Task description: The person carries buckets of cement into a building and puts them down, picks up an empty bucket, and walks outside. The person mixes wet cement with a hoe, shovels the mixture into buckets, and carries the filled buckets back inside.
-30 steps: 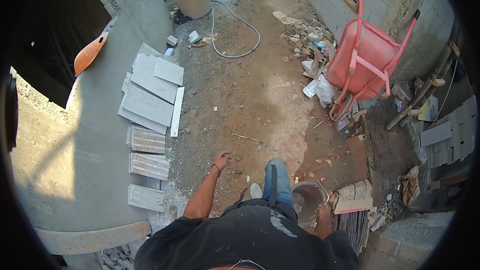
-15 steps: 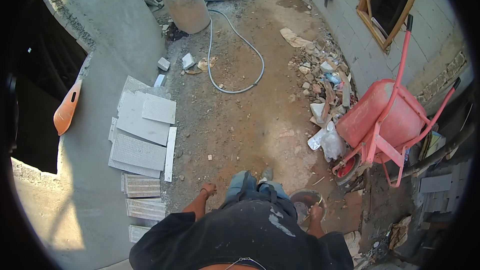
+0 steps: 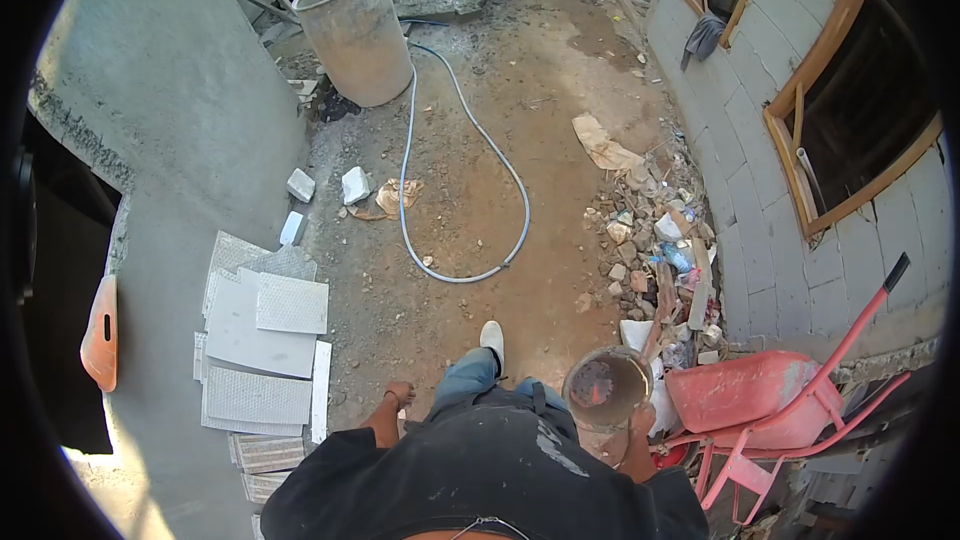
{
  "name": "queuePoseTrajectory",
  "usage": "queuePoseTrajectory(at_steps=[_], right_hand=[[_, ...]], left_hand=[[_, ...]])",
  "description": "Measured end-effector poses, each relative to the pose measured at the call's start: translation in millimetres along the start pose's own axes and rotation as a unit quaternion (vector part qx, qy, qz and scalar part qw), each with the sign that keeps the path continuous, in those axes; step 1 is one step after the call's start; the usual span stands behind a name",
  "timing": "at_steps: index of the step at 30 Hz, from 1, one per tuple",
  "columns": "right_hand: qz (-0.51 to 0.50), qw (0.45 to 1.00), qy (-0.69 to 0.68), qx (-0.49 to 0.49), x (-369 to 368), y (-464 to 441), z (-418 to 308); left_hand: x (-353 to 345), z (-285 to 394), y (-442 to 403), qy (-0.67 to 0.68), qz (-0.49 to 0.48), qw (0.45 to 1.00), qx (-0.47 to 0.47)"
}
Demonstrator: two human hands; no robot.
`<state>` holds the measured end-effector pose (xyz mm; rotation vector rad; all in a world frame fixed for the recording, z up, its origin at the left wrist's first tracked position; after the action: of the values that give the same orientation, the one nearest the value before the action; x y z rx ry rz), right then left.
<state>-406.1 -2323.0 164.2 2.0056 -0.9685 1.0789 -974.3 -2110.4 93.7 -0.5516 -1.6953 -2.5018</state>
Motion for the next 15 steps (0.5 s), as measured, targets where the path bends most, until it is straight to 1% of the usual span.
queuePoseTrajectory(at_steps=[1,3,4,5,6,7,8,9,11,12,13,14,15], right_hand=[[0.000,1.000,0.002,-0.004,7,-10,-23],[-0.058,0.996,-0.025,-0.058,14,-38,-67],[-0.008,0.998,-0.027,-0.065,2,-57,-75],[-0.007,0.998,-0.028,-0.063,-8,-74,-86],[-0.041,0.978,-0.131,-0.156,-22,-90,-95],[-0.075,0.938,-0.232,-0.246,-38,-107,-107],[-0.078,0.935,-0.233,-0.256,-36,-114,-148],[-0.080,0.935,-0.232,-0.258,-52,-127,-167],[-0.077,0.884,-0.348,-0.302,-82,-161,-188],[-0.077,0.886,-0.342,-0.304,-92,-180,-196],[-0.120,0.879,-0.320,-0.332,-115,-205,-194],[-0.162,0.870,-0.298,-0.357,-129,-230,-195],[-0.161,0.873,-0.301,-0.348,-135,-259,-211]], left_hand=[[2,37,-13,-0.016,-0.005,1.000,-0.019],[-3,131,-35,-0.070,0.002,0.993,-0.099],[-9,179,-41,-0.033,-0.011,0.991,-0.132],[-17,228,-49,0.004,-0.022,0.986,-0.167],[-27,277,-54,0.041,-0.030,0.980,-0.193],[-39,322,-60,0.076,-0.037,0.972,-0.218],[-51,362,-75,0.064,-0.046,0.963,-0.256],[-65,398,-94,0.054,-0.056,0.953,-0.292],[-91,468,-110,0.056,-0.065,0.957,-0.277],[-103,493,-115,0.057,-0.074,0.961,-0.260],[-112,516,-120,0.059,-0.074,0.961,-0.258],[-120,532,-127,0.031,-0.074,0.970,-0.230],[-131,558,-136,0.008,-0.074,0.975,-0.208]])
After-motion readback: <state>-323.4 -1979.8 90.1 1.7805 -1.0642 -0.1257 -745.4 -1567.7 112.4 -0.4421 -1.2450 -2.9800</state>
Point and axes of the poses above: each hand's wrist, its own y-axis away from the middle knuckle, its own x-axis out of the back of the hand, z = x × y, the point moved 2 cm from there along -y, towards the middle knuckle, and after that the axes turned 2 degrees about -x, right-handed, at the moved point
